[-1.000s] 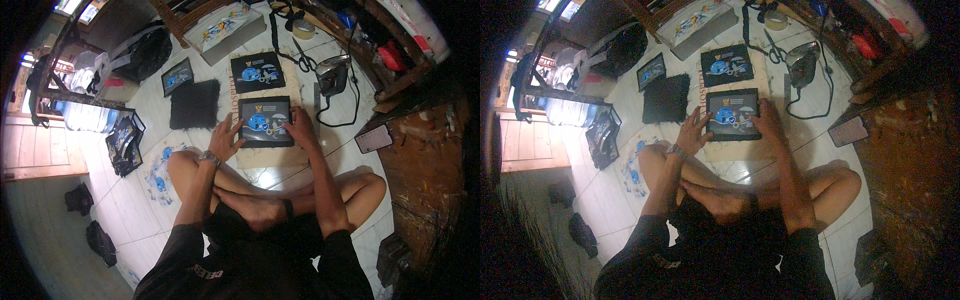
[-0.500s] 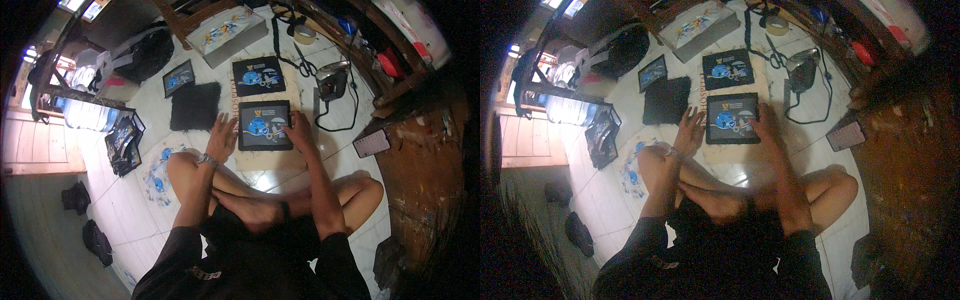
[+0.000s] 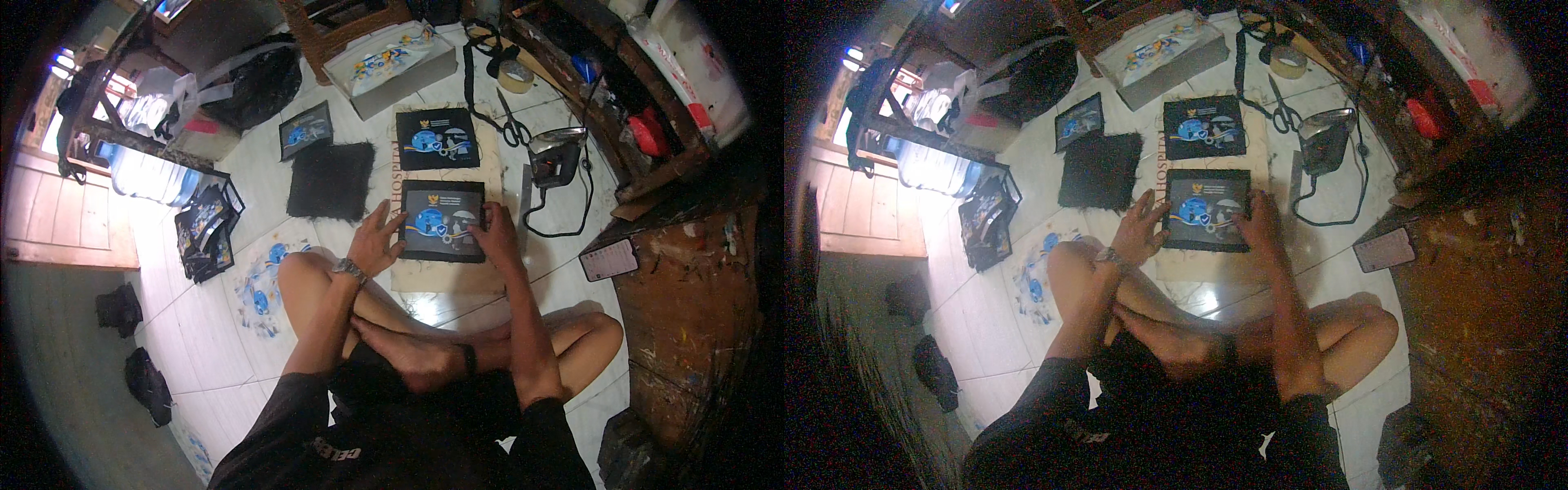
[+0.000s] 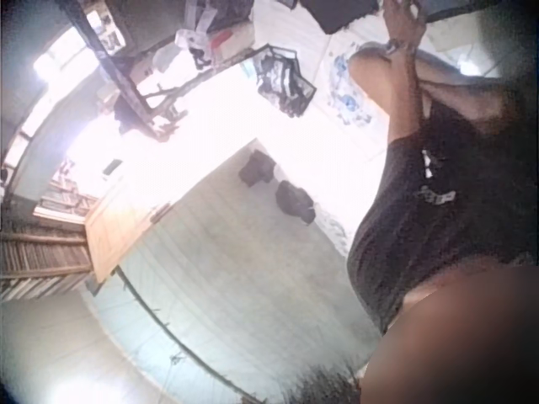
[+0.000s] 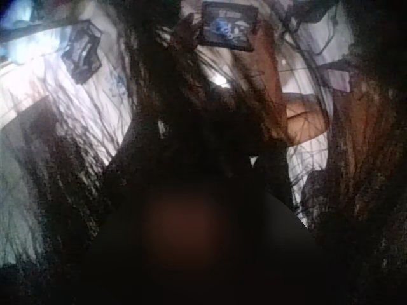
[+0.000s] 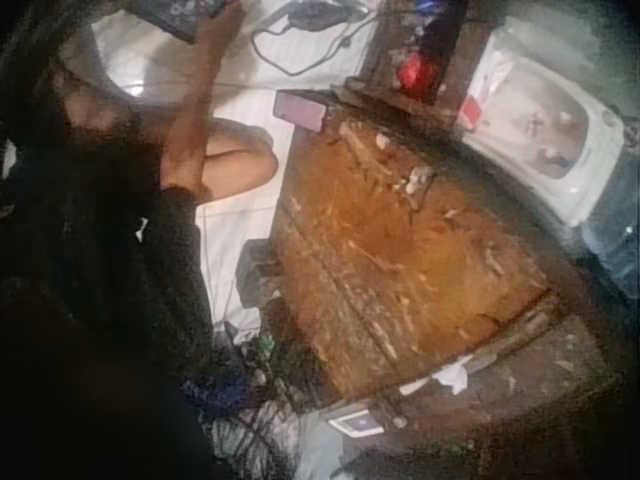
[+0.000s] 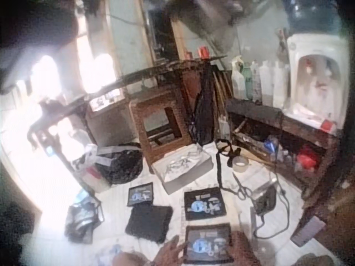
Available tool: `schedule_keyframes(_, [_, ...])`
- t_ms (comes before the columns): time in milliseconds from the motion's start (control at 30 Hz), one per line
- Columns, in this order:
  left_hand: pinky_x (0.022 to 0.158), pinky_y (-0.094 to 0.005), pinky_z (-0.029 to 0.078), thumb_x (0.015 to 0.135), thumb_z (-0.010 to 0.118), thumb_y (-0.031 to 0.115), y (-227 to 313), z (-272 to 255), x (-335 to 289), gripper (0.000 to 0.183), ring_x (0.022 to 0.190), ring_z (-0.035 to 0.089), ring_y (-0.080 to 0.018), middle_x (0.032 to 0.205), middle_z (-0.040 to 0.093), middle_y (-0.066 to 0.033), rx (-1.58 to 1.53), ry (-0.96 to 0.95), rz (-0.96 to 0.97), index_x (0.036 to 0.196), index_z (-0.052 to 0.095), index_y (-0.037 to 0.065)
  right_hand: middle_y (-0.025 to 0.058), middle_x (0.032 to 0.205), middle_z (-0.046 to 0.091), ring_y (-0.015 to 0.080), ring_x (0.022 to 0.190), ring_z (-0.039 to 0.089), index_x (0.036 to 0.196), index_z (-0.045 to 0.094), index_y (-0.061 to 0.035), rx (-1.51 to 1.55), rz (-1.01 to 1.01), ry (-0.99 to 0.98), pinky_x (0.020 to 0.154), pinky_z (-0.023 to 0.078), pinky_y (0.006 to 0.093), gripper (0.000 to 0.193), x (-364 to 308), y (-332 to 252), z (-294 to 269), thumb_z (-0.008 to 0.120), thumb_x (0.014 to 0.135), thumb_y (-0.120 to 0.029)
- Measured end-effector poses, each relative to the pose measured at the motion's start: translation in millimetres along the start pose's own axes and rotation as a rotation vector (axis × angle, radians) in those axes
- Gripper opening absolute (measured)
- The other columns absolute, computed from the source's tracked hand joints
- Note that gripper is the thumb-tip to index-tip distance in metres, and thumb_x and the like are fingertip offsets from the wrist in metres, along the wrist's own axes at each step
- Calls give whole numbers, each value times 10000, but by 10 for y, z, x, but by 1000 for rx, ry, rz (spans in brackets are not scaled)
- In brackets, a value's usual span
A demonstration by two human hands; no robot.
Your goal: The person sits on the floor and uses a handheld iron to press a printed design onto small black fabric patches. They peel off a protective film, position the patch on a cardboard base, and apply heat with the iron before stacking the finished items.
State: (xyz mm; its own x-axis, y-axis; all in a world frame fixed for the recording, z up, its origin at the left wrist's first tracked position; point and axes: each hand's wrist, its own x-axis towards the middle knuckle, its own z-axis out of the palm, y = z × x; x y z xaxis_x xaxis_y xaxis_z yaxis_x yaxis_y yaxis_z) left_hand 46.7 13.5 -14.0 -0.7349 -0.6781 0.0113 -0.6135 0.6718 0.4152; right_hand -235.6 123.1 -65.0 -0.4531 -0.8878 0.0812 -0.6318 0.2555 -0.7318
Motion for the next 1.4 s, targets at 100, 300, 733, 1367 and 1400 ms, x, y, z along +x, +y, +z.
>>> schedule_keyframes(100, [1123,-517,376,871,673,293,-36,44,-27,631,1384,397,-471,1560,316,-277,-38,41,0,1464,492,178,133,1017,555,278,888,582,1243,525,-61,-22,19,-23,786,501,392,594,-14,-52,-16,846,750,-145])
schedule_keyframes(300, [1111,-522,390,860,666,278,-197,105,3,629,1367,413,-479,1553,326,-281,-179,142,0,1461,498,192,119,996,545,258,869,571,1241,532,-55,12,21,-26,776,501,384,585,-3,-126,-36,847,756,-141])
schedule_keyframes(733, [1101,-534,375,884,692,376,14,108,94,632,1339,435,-464,1539,355,-278,68,11,45,1468,508,220,59,847,625,156,766,584,1175,590,-43,408,130,38,700,474,296,331,87,357,-182,711,938,-242])
schedule_keyframes(1367, [1115,-539,354,889,672,333,-70,44,-19,652,1339,411,-493,1532,344,-298,37,3,24,1499,472,219,257,1226,558,400,1166,571,1320,491,71,253,105,650,1013,436,471,683,450,233,-848,657,947,-476])
schedule_keyframes(1400, [1115,-541,353,891,670,338,-64,52,-23,652,1340,410,-492,1534,341,-297,33,3,19,1500,470,222,254,1217,565,397,1159,577,1308,505,69,244,112,636,1003,440,471,669,463,249,-865,648,953,-481])
